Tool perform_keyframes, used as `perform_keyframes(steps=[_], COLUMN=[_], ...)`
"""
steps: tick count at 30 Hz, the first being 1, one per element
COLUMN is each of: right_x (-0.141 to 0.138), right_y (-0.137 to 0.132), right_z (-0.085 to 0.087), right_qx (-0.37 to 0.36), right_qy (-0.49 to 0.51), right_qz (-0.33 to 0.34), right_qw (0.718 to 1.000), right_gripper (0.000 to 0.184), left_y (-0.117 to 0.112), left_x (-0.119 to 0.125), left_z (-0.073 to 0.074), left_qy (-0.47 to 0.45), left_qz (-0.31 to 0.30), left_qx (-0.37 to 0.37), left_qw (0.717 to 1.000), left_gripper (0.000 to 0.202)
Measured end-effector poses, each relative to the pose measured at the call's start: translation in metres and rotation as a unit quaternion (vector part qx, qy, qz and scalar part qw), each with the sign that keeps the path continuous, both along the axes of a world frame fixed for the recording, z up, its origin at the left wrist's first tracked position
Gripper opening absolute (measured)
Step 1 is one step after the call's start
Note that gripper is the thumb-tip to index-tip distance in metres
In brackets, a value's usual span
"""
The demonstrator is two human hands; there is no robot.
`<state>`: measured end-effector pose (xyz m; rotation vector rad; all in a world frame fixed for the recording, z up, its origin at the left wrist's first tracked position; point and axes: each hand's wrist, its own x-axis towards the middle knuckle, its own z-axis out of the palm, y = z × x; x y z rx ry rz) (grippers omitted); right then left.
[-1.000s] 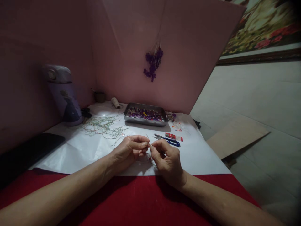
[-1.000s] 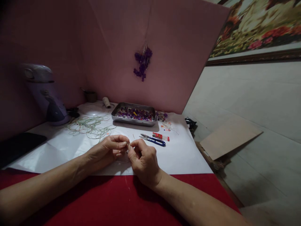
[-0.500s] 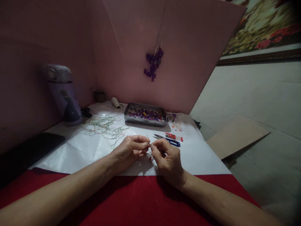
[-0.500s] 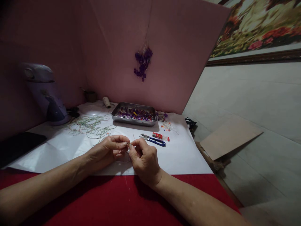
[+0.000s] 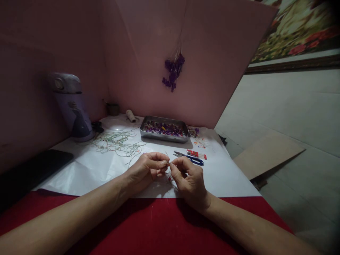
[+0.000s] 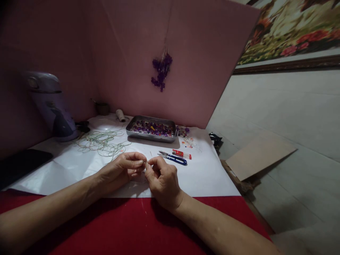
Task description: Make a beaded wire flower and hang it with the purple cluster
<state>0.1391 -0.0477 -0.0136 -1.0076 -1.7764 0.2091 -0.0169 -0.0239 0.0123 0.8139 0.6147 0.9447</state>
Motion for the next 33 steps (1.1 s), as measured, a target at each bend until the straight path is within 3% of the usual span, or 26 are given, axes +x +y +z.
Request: perform_keyframes(steps=[33], right_x=[-0.0001], right_y=[0.0015], right_z=[-0.0034], right_qx=[-0.007], right_qy=[0.013], right_qz=[0.0], right_qw=[1.0], right_gripper=[0.01], left_y=[0.0011], left_x=[0.0011], left_z=[-0.0015], left_qy=[0.01], left_qz=[-0.002], left_qx=[0.006], left_qw=[1.0], left_gripper=[0.012])
